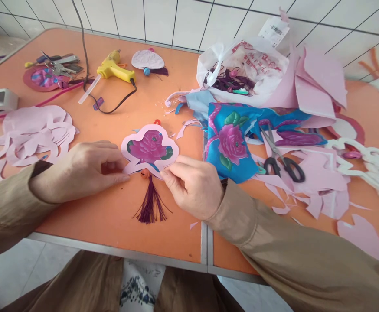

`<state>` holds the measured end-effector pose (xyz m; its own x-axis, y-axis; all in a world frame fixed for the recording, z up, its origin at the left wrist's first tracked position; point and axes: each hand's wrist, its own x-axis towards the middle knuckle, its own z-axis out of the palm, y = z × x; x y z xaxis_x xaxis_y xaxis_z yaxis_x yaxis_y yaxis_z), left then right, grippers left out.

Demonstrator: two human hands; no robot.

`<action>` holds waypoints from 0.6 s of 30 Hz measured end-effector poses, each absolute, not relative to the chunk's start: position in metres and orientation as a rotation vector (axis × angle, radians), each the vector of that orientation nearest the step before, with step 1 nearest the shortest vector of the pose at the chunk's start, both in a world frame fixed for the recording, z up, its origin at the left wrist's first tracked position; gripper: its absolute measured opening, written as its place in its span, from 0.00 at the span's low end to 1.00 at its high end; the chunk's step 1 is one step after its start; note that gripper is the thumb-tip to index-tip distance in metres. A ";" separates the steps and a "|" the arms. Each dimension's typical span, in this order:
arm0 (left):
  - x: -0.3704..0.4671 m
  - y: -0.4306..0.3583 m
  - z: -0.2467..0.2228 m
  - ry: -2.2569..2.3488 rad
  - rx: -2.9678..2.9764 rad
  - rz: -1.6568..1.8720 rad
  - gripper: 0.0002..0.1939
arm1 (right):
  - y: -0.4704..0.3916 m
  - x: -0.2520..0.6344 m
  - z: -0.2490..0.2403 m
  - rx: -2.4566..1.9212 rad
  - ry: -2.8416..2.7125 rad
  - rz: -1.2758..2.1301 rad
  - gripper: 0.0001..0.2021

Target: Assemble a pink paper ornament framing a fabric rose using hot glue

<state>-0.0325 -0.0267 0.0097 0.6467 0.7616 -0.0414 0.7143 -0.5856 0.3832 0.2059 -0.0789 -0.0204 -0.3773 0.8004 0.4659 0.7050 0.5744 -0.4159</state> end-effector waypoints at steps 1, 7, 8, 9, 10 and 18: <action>-0.033 -0.027 0.008 1.145 2.521 0.217 0.09 | -0.079 0.206 -0.021 -1.182 -2.167 0.191 0.13; -0.036 -0.027 -0.003 0.874 2.690 0.542 0.10 | -0.079 0.204 -0.026 -1.143 -2.126 0.137 0.05; -0.036 -0.028 -0.004 0.854 2.707 0.557 0.10 | -0.079 0.204 -0.028 -1.142 -2.128 0.136 0.05; -0.035 -0.028 -0.004 0.846 2.721 0.563 0.09 | -0.079 0.204 -0.029 -1.141 -2.134 0.138 0.05; -0.035 -0.028 -0.005 0.840 2.733 0.561 0.07 | -0.079 0.204 -0.030 -1.140 -2.142 0.143 0.06; -0.033 -0.031 -0.006 0.798 2.727 0.618 0.05 | -0.081 0.203 -0.029 -1.106 -2.179 0.145 0.05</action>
<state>-0.0333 -0.0307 -0.0059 0.7625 0.5568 0.3296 0.4584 -0.8243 0.3322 0.2029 -0.0811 -0.0294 -0.4078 0.7494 0.5216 0.6734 0.6326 -0.3824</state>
